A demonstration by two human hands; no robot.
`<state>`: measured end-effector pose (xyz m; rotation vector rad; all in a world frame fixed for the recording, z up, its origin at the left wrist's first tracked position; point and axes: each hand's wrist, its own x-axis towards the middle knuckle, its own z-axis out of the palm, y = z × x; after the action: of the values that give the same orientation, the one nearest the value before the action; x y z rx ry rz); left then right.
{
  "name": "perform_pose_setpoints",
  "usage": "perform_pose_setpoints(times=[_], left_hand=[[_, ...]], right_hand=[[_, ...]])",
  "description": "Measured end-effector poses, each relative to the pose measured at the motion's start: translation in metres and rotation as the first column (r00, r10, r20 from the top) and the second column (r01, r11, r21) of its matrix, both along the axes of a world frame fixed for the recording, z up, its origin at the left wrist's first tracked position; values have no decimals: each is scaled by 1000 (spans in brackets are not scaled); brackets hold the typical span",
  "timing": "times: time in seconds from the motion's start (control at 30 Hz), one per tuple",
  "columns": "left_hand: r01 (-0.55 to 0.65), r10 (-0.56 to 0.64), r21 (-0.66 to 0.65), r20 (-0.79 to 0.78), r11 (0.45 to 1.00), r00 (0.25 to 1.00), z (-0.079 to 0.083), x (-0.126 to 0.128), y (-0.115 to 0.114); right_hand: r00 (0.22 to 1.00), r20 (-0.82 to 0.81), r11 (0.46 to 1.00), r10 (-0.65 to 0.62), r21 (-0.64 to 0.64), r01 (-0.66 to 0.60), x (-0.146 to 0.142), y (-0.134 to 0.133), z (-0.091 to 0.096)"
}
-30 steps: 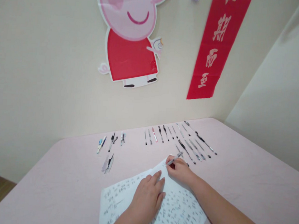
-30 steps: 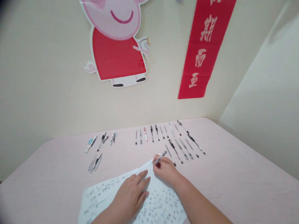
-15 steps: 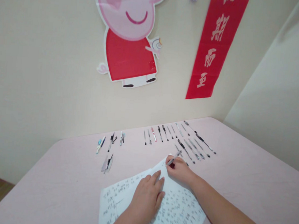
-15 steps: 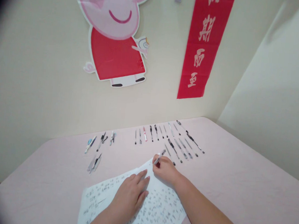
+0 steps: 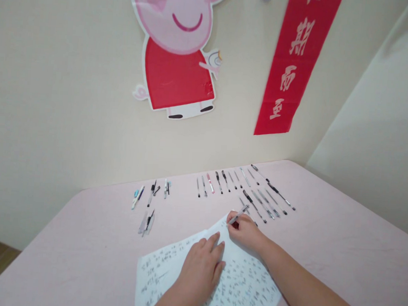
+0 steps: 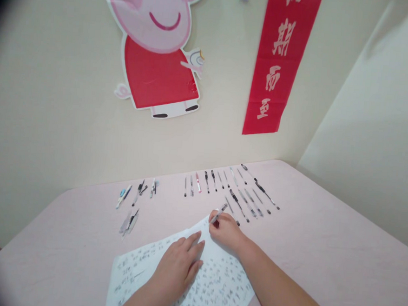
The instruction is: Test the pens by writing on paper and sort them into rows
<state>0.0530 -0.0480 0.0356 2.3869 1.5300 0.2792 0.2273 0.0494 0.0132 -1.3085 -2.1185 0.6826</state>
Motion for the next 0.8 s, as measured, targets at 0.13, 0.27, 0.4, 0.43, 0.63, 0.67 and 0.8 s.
perform_pose_setpoints(times=[0.13,0.27,0.4,0.43,0.63,0.67,0.8], left_hand=[[-2,2,14,6,1000,1000,-1,0,-1],[1,-1,19,3,1000,1000,-2,0,-1],[4,-4,21,-12,1000,1000,-2,0,0],[7,-6,19,-14,1000,1000,-2,0,0],[2,-2,7,-15,1000,1000,-1,0,1],[1,-1,7,-14,1000,1000,-1,-1,1],[1,-1,7,-11,1000,1000,-2,-1,0]], right_hand=[[1000,2,1000,1,-4,-1,0,1,0],[1000,-22,1000,10,-18,-11,0,3,-3],[1000,-31,1000,0,-10,-1,1,3,-4],[999,-35,1000,-5,-12,5,0,3,-4],[990,-131,998,-60,-31,56,1,4,-6],[987,-146,998,-61,-29,58,1,5,-7],[985,-165,998,-51,-54,43,3,7,-8]])
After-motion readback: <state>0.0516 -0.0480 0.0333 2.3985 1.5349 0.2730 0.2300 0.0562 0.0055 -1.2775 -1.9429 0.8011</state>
